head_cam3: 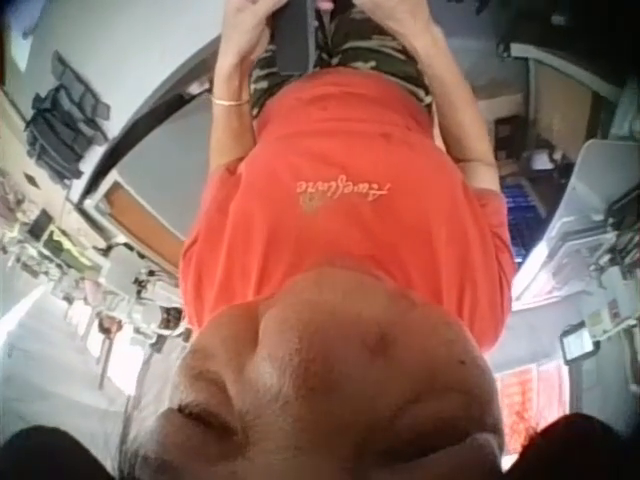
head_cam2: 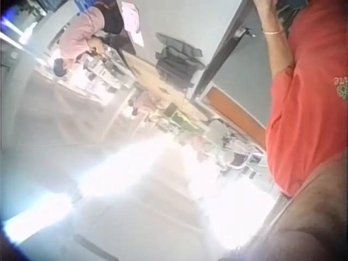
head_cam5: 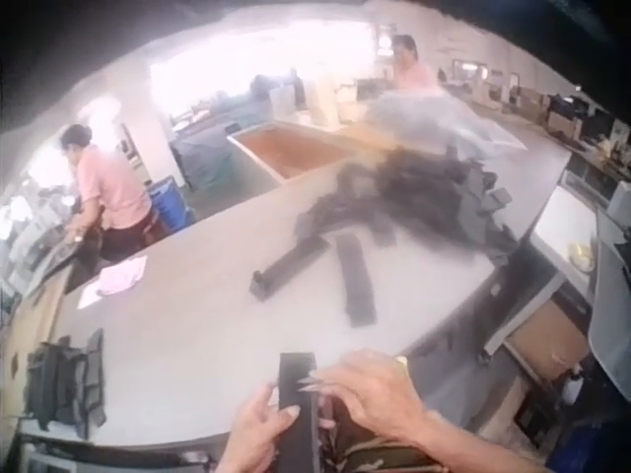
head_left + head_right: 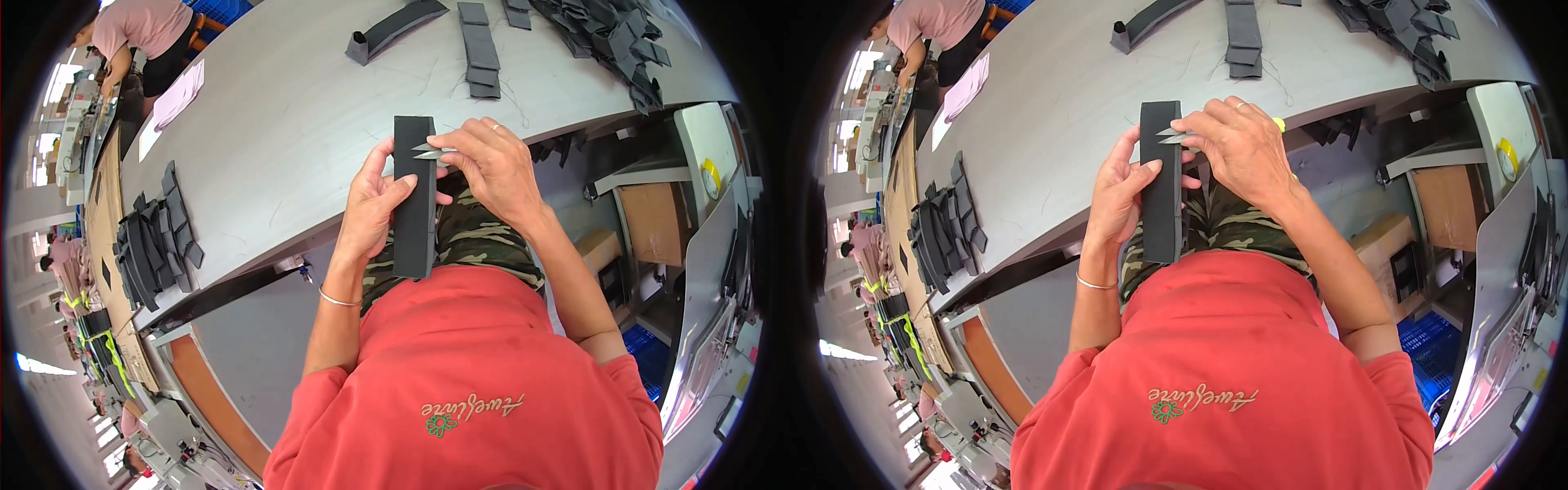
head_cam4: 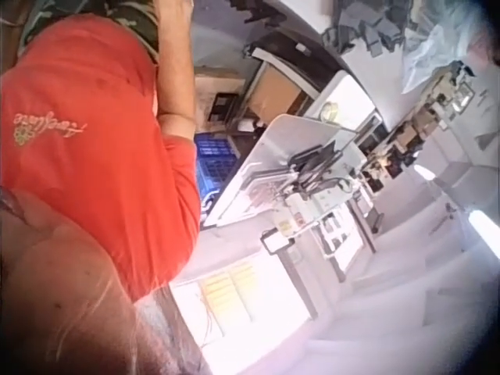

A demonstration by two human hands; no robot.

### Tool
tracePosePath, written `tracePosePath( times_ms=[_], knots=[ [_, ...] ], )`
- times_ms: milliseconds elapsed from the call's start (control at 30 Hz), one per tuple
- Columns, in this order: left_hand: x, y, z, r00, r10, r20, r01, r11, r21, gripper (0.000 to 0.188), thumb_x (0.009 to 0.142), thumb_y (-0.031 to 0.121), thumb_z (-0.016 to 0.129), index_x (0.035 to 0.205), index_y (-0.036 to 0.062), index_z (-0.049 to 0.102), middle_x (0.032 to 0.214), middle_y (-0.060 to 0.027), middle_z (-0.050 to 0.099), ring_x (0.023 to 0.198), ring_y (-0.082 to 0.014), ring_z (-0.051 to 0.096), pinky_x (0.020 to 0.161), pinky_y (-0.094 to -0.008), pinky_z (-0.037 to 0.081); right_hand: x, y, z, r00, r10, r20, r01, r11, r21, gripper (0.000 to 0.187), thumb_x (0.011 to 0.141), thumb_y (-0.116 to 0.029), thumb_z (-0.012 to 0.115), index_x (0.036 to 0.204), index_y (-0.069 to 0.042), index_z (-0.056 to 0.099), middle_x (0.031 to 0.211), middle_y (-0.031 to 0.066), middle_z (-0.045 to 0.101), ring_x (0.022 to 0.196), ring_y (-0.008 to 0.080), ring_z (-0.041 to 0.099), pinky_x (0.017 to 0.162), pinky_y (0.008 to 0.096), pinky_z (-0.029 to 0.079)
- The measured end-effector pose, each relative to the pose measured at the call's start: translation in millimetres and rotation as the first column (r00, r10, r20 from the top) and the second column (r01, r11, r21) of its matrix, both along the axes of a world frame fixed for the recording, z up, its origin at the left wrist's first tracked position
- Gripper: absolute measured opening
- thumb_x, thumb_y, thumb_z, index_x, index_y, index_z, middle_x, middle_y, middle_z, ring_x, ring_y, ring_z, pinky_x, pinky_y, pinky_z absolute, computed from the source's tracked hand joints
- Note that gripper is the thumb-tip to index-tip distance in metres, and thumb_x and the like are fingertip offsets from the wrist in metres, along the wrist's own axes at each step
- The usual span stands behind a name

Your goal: Trim excess threads and material from fabric straps using nippers at a manufacturing workbench.

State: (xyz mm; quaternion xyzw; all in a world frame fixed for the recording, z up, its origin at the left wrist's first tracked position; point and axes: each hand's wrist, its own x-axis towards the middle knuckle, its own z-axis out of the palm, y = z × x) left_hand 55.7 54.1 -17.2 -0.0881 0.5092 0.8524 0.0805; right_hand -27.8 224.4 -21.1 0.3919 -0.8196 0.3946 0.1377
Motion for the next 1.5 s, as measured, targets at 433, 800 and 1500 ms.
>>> tracePosePath(
  times_ms=[433, 800, 1500],
  knots=[
    [3.6, -5.5, -9.6, 0.999, -0.021, -0.039, 0.022, 0.999, 0.030, 0.053, 0.092, 0.003, 0.049, 0.140, 0.0013, 0.028, 0.105, -0.0233, 0.064, 0.080, -0.0303, 0.070, 0.064, -0.0321, 0.058, 2.0, -16.0, -0.9, 0.999, 0.051, 0.006, -0.051, 0.998, 0.043, 0.012, 0.077, -0.011, 0.068, 0.089, -0.011, 0.068, 0.072, 0.0035, 0.060, 0.067, 0.0230, 0.055, 0.059, 0.0350, 0.046],
    [11.7, -7.7, -7.0, 0.995, -0.100, 0.011, 0.099, 0.992, 0.083, 0.075, 0.087, -0.004, 0.045, 0.151, 0.0087, 0.008, 0.106, -0.0263, 0.064, 0.068, -0.0283, 0.069, 0.057, -0.0324, 0.058, -12.7, -14.8, 11.1, 0.975, -0.017, 0.220, 0.026, 0.999, -0.037, 0.011, 0.082, -0.014, 0.065, 0.091, -0.008, 0.067, 0.079, 0.0068, 0.065, 0.072, 0.0255, 0.060, 0.064, 0.0353, 0.047],
    [5.2, -9.8, -3.7, 0.998, 0.058, 0.023, -0.059, 0.996, 0.060, 0.045, 0.091, 0.004, 0.047, 0.133, 0.0007, 0.030, 0.105, -0.0270, 0.063, 0.083, -0.0331, 0.069, 0.059, -0.0351, 0.060, 5.5, 11.4, 12.9, 0.968, 0.002, 0.249, 0.004, 1.000, -0.026, 0.016, 0.079, -0.011, 0.069, 0.094, -0.007, 0.066, 0.080, 0.0065, 0.063, 0.071, 0.0242, 0.058, 0.063, 0.0330, 0.046]
  ],
)
